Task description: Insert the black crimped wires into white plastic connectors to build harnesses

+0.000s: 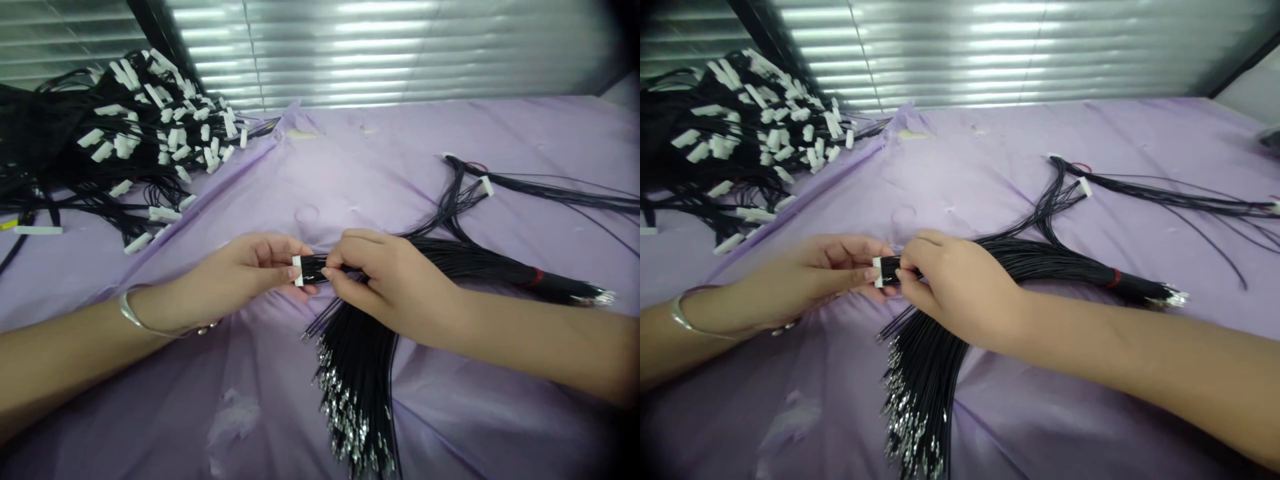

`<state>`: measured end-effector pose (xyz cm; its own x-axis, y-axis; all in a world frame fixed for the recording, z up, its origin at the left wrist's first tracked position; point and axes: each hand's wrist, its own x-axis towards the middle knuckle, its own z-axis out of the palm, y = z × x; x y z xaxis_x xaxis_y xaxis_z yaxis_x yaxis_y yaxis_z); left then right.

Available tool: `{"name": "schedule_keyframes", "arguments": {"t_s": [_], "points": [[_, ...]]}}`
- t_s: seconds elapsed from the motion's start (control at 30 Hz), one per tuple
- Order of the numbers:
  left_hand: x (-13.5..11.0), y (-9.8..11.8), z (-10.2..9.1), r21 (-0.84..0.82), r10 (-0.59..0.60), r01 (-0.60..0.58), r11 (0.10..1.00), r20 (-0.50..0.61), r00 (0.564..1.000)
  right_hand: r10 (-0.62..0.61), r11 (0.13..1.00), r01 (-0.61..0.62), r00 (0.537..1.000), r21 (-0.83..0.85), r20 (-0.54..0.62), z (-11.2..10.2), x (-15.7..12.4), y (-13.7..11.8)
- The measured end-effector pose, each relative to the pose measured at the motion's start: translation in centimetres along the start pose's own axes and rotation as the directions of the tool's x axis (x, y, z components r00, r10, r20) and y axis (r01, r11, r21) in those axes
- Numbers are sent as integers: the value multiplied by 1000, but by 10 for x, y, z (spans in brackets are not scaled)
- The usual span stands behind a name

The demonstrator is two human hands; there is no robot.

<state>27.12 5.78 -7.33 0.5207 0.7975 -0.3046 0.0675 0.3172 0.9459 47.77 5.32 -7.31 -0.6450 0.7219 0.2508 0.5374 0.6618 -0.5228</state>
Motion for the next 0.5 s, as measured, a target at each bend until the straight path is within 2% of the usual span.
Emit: {"name": "schedule_keyframes", "arguments": {"t_s": [0.1, 0.23, 0.4, 0.5], "points": [[0, 1, 1, -3, 0, 0, 1000, 2, 1000, 39, 999, -39, 999, -4, 5, -1, 2, -3], [1, 2, 0, -68, -59, 59, 996, -6, 998, 105, 994, -107, 992, 15, 73, -2, 6, -5], [1, 2, -1, -99, -57, 57, 994, 2, 998, 90, 995, -91, 995, 32, 36, -3, 6, -4], [1, 2, -1, -99, -64, 65, 993, 14, 998, 53, 998, -54, 995, 14, 84, -5, 4, -4]]}}
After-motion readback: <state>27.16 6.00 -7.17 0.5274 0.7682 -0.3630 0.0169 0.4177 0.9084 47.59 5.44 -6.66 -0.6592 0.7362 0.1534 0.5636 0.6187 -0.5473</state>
